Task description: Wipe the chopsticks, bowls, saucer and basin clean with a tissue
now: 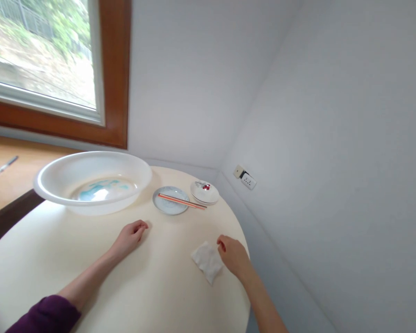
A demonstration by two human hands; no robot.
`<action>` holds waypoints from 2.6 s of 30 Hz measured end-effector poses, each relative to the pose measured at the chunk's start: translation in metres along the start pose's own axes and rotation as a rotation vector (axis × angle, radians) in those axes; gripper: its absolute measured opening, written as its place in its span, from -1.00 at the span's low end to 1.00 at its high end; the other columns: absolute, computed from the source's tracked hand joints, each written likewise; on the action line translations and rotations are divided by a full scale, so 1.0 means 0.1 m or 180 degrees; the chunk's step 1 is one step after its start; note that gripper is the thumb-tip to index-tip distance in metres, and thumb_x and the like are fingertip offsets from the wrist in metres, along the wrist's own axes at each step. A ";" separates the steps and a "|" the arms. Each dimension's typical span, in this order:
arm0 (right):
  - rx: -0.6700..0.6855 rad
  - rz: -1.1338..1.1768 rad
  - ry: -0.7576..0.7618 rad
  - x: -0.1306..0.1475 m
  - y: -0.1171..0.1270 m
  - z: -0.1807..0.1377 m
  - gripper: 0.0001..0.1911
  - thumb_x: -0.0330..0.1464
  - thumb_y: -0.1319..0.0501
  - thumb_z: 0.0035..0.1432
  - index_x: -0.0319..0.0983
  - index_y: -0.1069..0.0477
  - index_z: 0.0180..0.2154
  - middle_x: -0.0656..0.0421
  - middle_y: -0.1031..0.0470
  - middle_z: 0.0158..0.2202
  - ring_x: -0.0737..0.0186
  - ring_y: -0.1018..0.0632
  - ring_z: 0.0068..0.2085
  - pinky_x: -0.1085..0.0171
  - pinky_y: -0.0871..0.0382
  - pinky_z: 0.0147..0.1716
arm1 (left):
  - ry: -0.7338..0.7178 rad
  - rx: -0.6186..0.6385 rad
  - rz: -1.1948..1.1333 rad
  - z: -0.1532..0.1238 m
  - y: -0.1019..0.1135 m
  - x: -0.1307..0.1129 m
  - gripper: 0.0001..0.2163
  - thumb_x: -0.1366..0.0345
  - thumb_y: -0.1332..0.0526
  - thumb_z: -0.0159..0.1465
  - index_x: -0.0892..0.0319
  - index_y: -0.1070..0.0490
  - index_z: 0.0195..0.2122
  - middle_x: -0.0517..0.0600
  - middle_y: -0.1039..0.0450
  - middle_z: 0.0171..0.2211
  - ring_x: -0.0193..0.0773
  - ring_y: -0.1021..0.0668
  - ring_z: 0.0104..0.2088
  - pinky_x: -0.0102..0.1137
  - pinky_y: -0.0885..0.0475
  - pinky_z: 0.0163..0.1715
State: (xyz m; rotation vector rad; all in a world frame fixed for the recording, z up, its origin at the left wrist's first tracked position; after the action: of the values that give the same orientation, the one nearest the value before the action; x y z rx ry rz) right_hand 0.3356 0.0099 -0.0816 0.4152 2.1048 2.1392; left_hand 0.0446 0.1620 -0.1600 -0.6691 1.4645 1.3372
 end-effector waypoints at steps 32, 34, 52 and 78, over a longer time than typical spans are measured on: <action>-0.1484 0.1077 0.0256 0.20 0.19 -0.13 -0.76 -0.23 -0.06 0.07 -0.24 -0.38 -0.39 0.15 -0.46 -0.49 0.26 -0.41 -0.48 0.30 -0.26 -0.42 | -0.0043 0.0015 -0.0156 0.02 -0.02 0.02 -0.83 0.31 0.00 0.09 0.17 -0.36 -0.49 -0.17 -0.21 -0.71 -0.33 -0.31 -0.63 -0.45 -0.17 -0.58; -0.2355 0.1248 0.0425 0.37 0.51 -0.09 -0.71 -0.17 -0.08 0.09 -0.26 -0.39 -0.36 0.18 -0.42 -0.53 0.28 -0.37 -0.52 0.31 -0.25 -0.47 | -0.0055 0.0008 -0.0148 0.03 -0.03 0.05 -0.84 0.33 0.00 0.10 0.17 -0.36 -0.48 -0.16 -0.22 -0.69 -0.33 -0.32 -0.62 -0.46 -0.18 -0.58; -0.1649 0.1569 0.2500 2.83 0.77 1.52 -0.67 -0.37 -0.08 0.16 -0.21 -0.27 -0.01 0.07 -0.38 -0.12 0.19 -0.43 -0.14 0.18 -0.33 -0.10 | -0.0122 -0.0052 0.0004 0.08 -0.09 0.14 -0.82 0.42 -0.02 0.12 0.21 -0.41 -0.46 -0.11 -0.32 -0.62 -0.32 -0.36 -0.54 -0.46 -0.17 -0.51; -0.1719 0.1219 0.2178 1.20 0.48 0.58 -0.79 -0.48 0.07 0.21 -0.22 -0.31 -0.31 0.08 -0.40 -0.31 0.19 -0.43 -0.22 0.20 -0.34 -0.17 | -0.0166 -0.0042 0.0077 0.04 -0.03 0.05 -0.82 0.31 0.00 0.10 0.17 -0.37 -0.50 -0.10 -0.32 -0.63 -0.27 -0.39 -0.53 -0.43 -0.23 -0.49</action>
State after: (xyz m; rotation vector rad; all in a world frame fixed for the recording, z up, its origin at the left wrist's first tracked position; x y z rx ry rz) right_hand 0.2421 0.0967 -0.0196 0.0104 1.6378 3.3119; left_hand 0.0471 0.1664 -0.1652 -0.6223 1.4270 1.3742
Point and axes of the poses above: each hand's wrist, its own z-axis towards the middle knuckle, its own y-axis out of the back of the hand, x = y × z, the point moved 4 cm from there along z, towards the middle knuckle
